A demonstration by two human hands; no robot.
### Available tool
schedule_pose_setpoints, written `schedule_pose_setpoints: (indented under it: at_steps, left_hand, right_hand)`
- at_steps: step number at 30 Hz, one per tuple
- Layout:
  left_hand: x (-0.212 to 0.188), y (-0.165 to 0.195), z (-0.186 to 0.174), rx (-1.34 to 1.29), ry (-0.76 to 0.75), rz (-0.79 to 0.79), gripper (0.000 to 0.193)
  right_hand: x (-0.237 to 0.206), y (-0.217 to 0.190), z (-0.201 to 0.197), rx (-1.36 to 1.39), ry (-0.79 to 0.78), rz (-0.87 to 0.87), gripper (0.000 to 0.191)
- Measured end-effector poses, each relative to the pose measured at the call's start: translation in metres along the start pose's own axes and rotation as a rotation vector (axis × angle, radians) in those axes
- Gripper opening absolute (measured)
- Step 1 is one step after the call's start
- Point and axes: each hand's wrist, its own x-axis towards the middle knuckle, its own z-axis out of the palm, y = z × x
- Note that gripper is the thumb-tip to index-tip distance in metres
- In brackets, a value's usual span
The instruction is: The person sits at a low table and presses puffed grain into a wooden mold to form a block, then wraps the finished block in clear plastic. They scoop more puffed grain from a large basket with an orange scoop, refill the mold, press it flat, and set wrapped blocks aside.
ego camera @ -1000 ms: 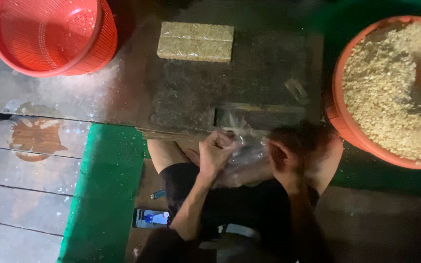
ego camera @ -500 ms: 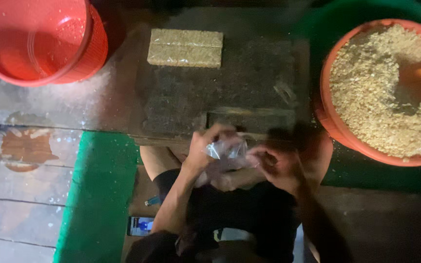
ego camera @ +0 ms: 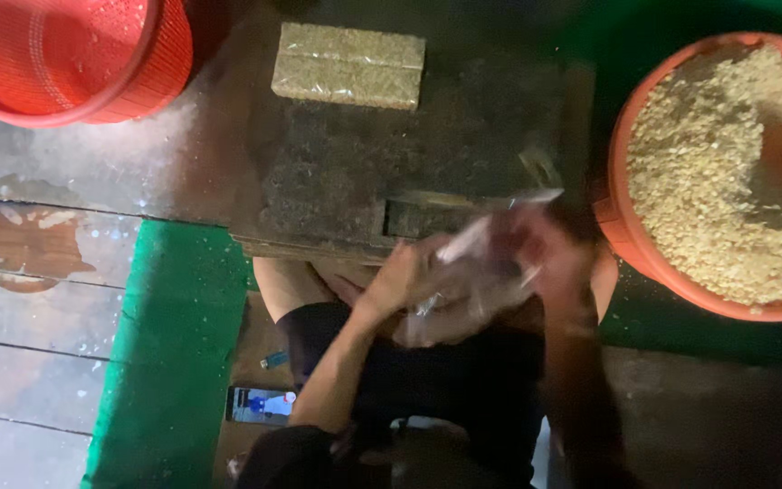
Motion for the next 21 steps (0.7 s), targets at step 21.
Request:
schedule_pose_setpoints:
  at_steps: [21]
  left_hand:
    - [0.000,-0.066,0.044,-0.605,0.351,-0.325,0.024]
  right_hand:
    - [0.016,0.123,0.009,0.765,0.366,0.287,0.024]
